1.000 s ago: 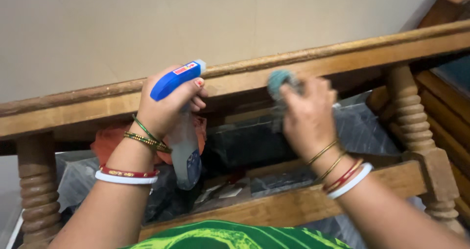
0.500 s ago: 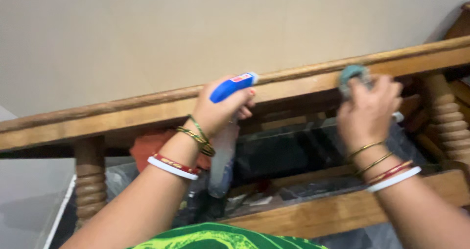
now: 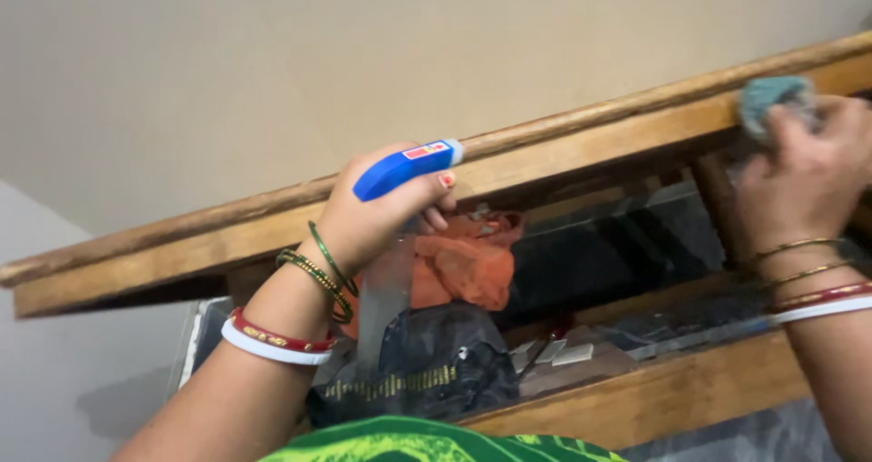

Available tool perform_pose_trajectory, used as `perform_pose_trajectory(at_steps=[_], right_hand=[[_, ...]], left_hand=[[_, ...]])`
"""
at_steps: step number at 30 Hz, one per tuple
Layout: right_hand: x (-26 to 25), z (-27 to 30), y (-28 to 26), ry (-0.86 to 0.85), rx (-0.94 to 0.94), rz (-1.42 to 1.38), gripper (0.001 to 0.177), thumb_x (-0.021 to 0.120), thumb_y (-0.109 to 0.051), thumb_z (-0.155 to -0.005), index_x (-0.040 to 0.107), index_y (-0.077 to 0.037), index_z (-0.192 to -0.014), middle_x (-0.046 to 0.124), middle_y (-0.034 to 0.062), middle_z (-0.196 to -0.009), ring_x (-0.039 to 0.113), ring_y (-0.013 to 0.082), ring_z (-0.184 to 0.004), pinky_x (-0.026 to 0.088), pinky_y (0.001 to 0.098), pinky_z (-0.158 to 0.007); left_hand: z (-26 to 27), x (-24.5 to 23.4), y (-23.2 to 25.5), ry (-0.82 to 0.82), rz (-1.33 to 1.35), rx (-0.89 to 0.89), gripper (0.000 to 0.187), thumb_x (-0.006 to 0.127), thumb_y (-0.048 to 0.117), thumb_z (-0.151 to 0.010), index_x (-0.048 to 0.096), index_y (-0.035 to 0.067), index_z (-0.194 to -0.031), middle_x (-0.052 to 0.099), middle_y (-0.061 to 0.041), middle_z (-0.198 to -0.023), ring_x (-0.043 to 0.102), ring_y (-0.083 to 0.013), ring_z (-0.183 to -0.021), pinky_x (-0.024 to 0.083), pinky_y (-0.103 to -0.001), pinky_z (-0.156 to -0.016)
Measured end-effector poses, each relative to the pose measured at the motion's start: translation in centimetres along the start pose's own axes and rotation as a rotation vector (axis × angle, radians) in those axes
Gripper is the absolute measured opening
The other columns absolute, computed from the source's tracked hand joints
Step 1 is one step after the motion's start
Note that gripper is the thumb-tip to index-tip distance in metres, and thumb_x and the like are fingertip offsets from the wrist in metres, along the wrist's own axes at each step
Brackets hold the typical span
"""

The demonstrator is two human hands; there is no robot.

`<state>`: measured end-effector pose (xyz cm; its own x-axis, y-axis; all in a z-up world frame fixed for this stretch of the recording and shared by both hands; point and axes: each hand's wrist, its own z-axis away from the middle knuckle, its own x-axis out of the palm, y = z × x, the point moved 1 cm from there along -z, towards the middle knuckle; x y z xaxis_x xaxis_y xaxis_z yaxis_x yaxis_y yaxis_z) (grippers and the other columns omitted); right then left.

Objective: The person sprays a cleaning solution onto a wooden bed frame and wipes it with a cloth. They clean the horizontal rails and the turned legs of the frame, moving around the piece to reach different sections.

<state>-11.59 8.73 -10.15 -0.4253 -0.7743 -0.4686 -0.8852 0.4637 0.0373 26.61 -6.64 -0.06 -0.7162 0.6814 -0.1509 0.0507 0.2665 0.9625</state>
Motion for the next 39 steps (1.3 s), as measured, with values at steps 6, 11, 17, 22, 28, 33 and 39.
perform_pose_trajectory(at_steps=[6, 11, 17, 22, 28, 33, 39], right_hand=[[-1.9, -0.4, -8.3, -0.038, 0.067, -0.142, 0.023, 0.067, 0.004, -0.086, 0.074, -0.008, -0.104, 0.056, 0.0154, -0.120, 0.047, 0.0343, -0.118, 0.039, 0.0488, -0.103], [-5.1, -0.3, -14.0, -0.063, -0.131, -0.411, 0.032, 0.068, 0.002, -0.081, 0.074, -0.011, -0.109, 0.059, 0.0156, -0.123, 0.050, 0.0361, -0.120, 0.039, 0.0503, -0.101], [-3.0, -1.4, -4.4, -0.128, -0.132, -0.242, 0.035, 0.066, 0.002, -0.085, 0.074, -0.011, -0.116, 0.059, 0.0153, -0.130, 0.050, 0.0351, -0.126, 0.038, 0.0509, -0.105], [-2.8, -2.7, 0.3, -0.100, 0.079, -0.578, 0.025, 0.062, 0.001, -0.092, 0.071, -0.002, -0.115, 0.057, 0.0181, -0.124, 0.056, 0.0365, -0.114, 0.047, 0.0493, -0.099], [-5.2, -4.7, 2.5, -0.388, 0.799, -1.977, 0.035, 0.040, -0.012, -0.098, 0.061, 0.005, -0.120, 0.067, 0.0162, -0.114, 0.065, 0.0292, -0.108, 0.053, 0.0439, -0.103], [-5.7, -5.8, 4.1, -0.526, 0.914, -2.224, 0.042, 0.037, -0.019, -0.104, 0.061, 0.006, -0.128, 0.068, 0.0176, -0.124, 0.065, 0.0306, -0.116, 0.051, 0.0462, -0.109], [-6.2, -6.8, 5.0, -0.589, 0.908, -2.075, 0.037, 0.038, -0.009, -0.098, 0.061, 0.004, -0.124, 0.068, 0.0164, -0.119, 0.068, 0.0301, -0.110, 0.055, 0.0480, -0.103]], left_hand=[[0.1, -0.3, -0.1, 0.003, 0.058, -0.030, 0.027, 0.070, 0.020, -0.091, 0.071, -0.001, -0.108, 0.075, -0.008, -0.084, 0.072, -0.0130, -0.068, 0.059, -0.027, -0.063], [0.1, 0.0, -0.2, 0.033, 0.070, -0.011, 0.026, 0.070, 0.018, -0.091, 0.070, 0.000, -0.109, 0.075, -0.007, -0.084, 0.072, -0.0138, -0.068, 0.060, -0.028, -0.062], [0.7, 0.4, -0.8, 0.081, -0.003, 0.053, 0.023, 0.069, 0.018, -0.093, 0.069, -0.001, -0.106, 0.074, -0.007, -0.085, 0.072, -0.0138, -0.068, 0.059, -0.027, -0.062], [0.8, 1.1, -1.0, 0.172, 0.020, 0.059, 0.024, 0.071, 0.017, -0.091, 0.068, -0.001, -0.108, 0.074, -0.008, -0.084, 0.071, -0.0147, -0.067, 0.057, -0.028, -0.060], [0.9, 1.9, -0.5, 0.255, -0.043, 0.061, 0.028, 0.070, 0.017, -0.091, 0.068, -0.002, -0.112, 0.075, -0.010, -0.084, 0.071, -0.0154, -0.066, 0.057, -0.028, -0.059], [0.8, 2.3, -0.5, 0.308, 0.017, 0.069, 0.028, 0.071, 0.017, -0.091, 0.067, -0.002, -0.112, 0.074, -0.012, -0.085, 0.070, -0.0172, -0.067, 0.057, -0.029, -0.060], [0.6, 2.1, -0.7, 0.301, 0.005, 0.069, 0.025, 0.070, 0.016, -0.092, 0.067, -0.002, -0.108, 0.074, -0.013, -0.085, 0.071, -0.0182, -0.067, 0.058, -0.029, -0.061]])
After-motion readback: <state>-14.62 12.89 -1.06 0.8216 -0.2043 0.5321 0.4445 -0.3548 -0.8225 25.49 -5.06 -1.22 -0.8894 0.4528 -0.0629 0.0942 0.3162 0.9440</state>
